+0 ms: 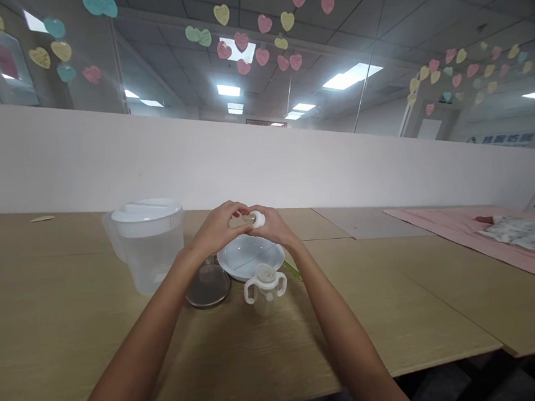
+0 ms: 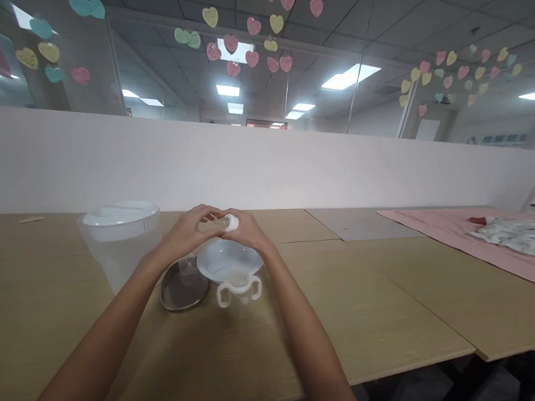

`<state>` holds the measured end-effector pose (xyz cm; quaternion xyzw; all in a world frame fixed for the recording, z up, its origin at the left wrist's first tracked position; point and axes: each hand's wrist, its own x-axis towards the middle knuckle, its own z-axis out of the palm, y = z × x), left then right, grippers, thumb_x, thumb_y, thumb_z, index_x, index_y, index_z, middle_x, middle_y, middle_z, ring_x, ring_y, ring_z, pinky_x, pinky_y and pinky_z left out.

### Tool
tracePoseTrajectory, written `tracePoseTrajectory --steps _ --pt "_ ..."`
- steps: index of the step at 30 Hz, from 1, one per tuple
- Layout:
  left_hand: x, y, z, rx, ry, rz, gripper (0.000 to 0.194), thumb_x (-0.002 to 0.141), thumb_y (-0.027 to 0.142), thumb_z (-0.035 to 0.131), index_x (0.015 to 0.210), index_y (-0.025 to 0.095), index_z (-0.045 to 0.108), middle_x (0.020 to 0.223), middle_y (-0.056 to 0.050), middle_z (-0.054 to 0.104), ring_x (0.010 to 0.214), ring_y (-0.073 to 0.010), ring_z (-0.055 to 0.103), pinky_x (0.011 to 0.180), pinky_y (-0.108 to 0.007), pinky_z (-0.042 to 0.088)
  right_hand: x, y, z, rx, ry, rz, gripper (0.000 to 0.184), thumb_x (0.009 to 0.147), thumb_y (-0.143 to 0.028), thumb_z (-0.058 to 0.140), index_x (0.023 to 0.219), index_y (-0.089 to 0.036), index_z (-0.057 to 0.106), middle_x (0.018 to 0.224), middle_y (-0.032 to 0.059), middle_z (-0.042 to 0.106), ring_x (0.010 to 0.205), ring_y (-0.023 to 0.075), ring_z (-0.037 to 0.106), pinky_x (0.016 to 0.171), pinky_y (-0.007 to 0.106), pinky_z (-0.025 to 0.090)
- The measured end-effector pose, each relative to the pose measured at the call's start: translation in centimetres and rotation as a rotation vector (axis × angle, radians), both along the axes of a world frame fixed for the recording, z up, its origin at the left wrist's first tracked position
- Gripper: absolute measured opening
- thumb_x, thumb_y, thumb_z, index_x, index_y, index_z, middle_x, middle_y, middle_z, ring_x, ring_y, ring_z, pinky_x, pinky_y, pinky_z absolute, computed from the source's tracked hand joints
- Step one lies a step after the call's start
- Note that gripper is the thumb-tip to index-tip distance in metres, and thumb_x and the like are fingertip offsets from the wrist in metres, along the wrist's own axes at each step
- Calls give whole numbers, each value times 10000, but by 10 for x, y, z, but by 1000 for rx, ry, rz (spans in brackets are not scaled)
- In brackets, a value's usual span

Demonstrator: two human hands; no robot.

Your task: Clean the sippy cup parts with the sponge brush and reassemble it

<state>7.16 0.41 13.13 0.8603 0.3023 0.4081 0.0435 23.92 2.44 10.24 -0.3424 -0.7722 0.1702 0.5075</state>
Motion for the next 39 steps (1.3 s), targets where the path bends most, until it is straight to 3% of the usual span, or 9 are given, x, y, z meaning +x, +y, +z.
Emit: tracePoseTrajectory --steps 4,11,19,23,25,28,30,35,39 --pt "-2 1 2 -10 62 -10 239 776 332 521 951 209 627 922 -34 613 863 -176 552 780 -306 427 0 -3 2 -12 -48 34 366 582 -252 657 933 -156 613 836 14 626 700 124 547 612 228 446" --pt "-5 -4 7 -37 117 -58 257 806 354 490 966 224 643 918 -28 624 848 -163 557 760 -281 424 3 -12 7 -178 -91 213 418 599 -239 656 1002 -158 580 891 20 612 573 84 537 503 209 456" --pt "-3 -1 2 96 127 33 236 791 364 515 865 195 661 772 -22 628 697 -147 555 645 -252 406 5 -13 8 138 -254 -114 253 623 -256 641 867 -191 631 806 -12 644 726 133 557 656 234 415" --pt "-1 -5 -17 105 115 20 257 802 380 506 887 196 663 762 -28 631 711 -153 560 675 -262 413 15 -18 -2 204 -357 -155 231 620 -288 657 834 -202 637 818 0 639 747 143 561 670 238 400" --pt "-1 -12 -31 54 126 -6 308 811 402 490 993 202 638 867 -48 637 821 -180 569 745 -287 421 24 -24 -11 189 -380 -157 235 602 -313 683 798 -191 641 804 11 621 733 144 555 659 241 401" --pt "-1 -25 -56 -109 92 -72 529 802 454 489 1275 226 426 1150 -76 564 1041 -215 517 868 -330 403 37 -35 -28 134 -255 -253 225 627 -365 678 719 -165 632 763 23 573 700 145 543 649 257 413" --pt "1 -31 -74 -241 63 -106 612 797 476 487 1336 235 328 1213 -79 528 1086 -221 497 891 -340 402 40 -43 -40 134 -107 -303 227 683 -381 633 714 -157 619 746 27 560 700 150 543 653 269 422" --pt "16 -37 -111 -327 -17 -146 793 689 505 612 1351 205 296 1311 -105 448 1177 -261 428 986 -392 340 21 -61 -71 255 116 -370 216 722 -352 597 852 -180 604 801 44 613 772 184 558 721 322 437" --pt "24 -36 -118 -331 -107 -225 679 711 434 619 1302 212 371 1304 -89 464 1164 -249 445 982 -390 359 1 -68 -82 388 58 -356 261 659 -326 652 891 -219 604 846 53 634 857 219 544 830 394 410"
